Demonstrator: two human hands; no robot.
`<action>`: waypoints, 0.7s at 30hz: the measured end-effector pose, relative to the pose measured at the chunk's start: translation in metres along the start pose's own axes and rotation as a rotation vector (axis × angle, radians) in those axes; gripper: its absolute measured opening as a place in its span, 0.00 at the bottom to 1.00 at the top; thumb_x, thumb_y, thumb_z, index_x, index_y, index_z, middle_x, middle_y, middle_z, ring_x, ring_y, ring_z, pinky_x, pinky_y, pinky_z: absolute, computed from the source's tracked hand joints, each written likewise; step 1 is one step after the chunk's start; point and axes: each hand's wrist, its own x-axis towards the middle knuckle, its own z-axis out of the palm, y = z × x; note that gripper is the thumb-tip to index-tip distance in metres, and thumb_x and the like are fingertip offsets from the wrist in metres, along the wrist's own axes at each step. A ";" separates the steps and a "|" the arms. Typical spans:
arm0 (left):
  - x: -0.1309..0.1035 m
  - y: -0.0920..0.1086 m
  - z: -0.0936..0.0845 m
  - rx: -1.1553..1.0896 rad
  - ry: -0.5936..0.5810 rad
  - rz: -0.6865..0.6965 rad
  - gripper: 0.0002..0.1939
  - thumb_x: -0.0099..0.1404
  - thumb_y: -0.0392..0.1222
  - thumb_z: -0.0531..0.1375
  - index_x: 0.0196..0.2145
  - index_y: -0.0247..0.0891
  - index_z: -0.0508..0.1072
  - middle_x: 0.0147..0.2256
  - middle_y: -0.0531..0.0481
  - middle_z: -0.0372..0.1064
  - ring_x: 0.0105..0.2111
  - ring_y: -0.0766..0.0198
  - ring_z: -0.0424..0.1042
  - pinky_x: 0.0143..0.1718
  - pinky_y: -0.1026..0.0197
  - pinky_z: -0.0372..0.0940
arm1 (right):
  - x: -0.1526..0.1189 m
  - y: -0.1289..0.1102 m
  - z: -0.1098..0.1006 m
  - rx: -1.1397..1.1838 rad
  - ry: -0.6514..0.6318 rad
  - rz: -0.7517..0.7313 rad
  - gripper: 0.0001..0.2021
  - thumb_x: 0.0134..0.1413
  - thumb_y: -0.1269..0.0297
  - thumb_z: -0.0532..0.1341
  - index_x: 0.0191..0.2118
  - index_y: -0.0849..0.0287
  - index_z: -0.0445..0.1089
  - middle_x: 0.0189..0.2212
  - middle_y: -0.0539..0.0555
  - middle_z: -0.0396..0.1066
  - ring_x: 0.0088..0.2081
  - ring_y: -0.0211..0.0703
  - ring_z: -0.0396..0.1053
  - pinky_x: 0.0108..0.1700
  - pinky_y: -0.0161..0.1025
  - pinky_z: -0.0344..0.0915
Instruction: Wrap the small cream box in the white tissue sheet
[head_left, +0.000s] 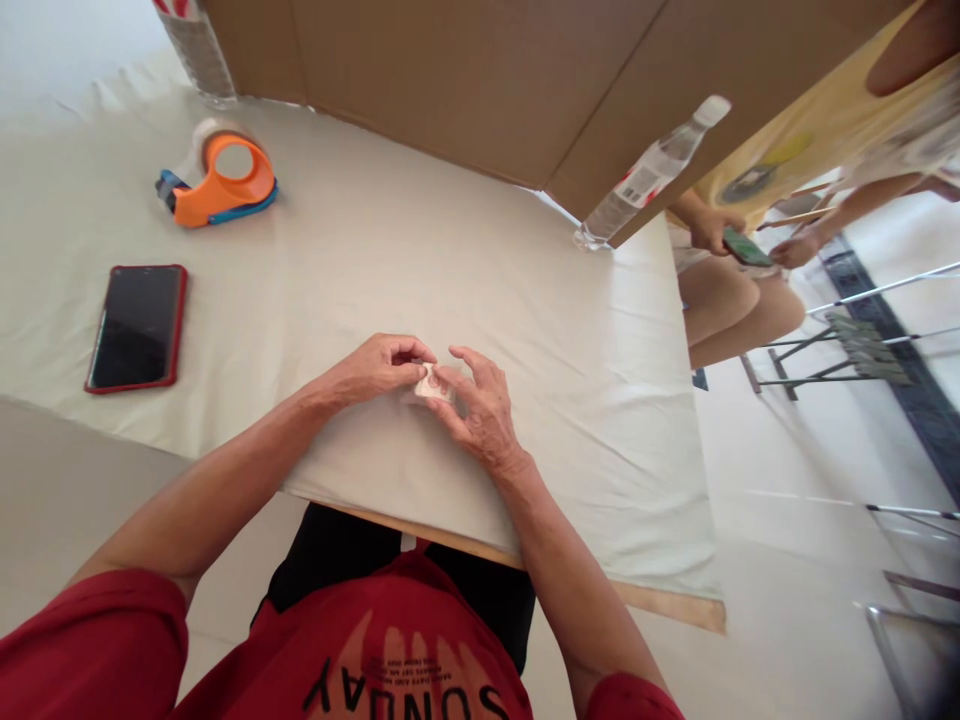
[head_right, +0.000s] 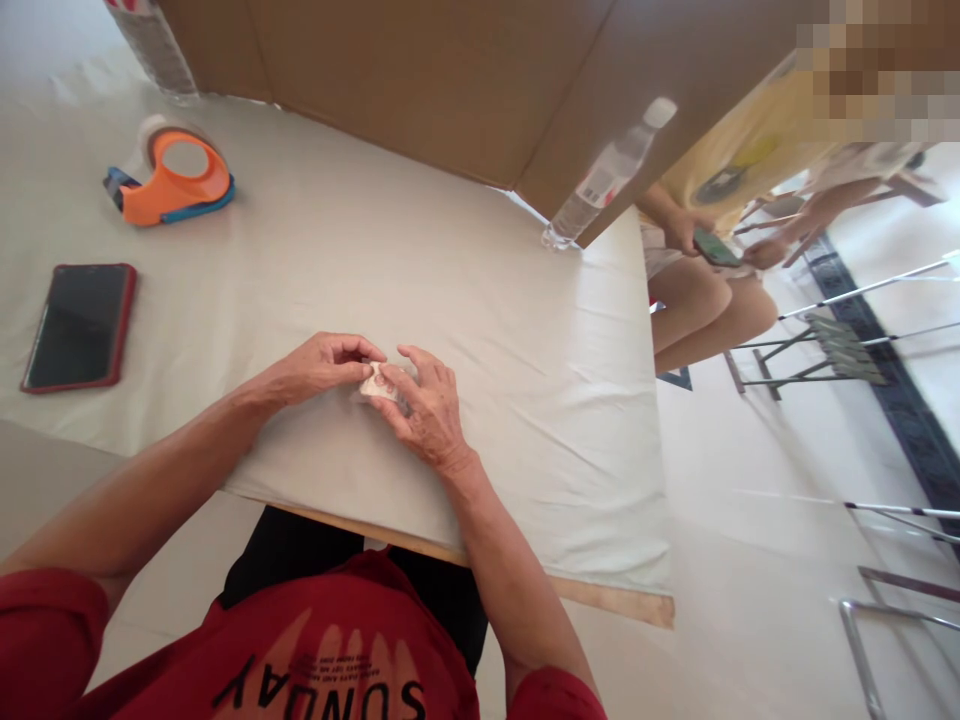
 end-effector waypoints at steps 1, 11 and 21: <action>0.000 0.000 0.000 0.001 0.001 0.002 0.15 0.58 0.45 0.62 0.41 0.35 0.78 0.35 0.49 0.75 0.34 0.63 0.71 0.35 0.63 0.63 | 0.000 0.000 0.001 -0.001 -0.004 -0.004 0.16 0.61 0.52 0.62 0.52 0.50 0.72 0.60 0.62 0.66 0.61 0.61 0.65 0.61 0.61 0.60; 0.002 0.000 0.000 0.003 0.055 0.009 0.21 0.55 0.46 0.64 0.45 0.35 0.76 0.41 0.47 0.75 0.40 0.60 0.73 0.42 0.60 0.66 | -0.002 0.007 -0.014 0.319 0.094 0.249 0.25 0.59 0.46 0.62 0.58 0.50 0.63 0.62 0.62 0.64 0.64 0.57 0.62 0.57 0.56 0.66; -0.001 0.004 -0.006 0.063 0.070 -0.014 0.21 0.55 0.45 0.63 0.47 0.36 0.76 0.48 0.44 0.75 0.43 0.57 0.74 0.46 0.56 0.67 | -0.004 0.010 -0.009 0.267 -0.076 0.172 0.34 0.56 0.43 0.65 0.64 0.51 0.60 0.63 0.62 0.64 0.64 0.57 0.62 0.62 0.58 0.63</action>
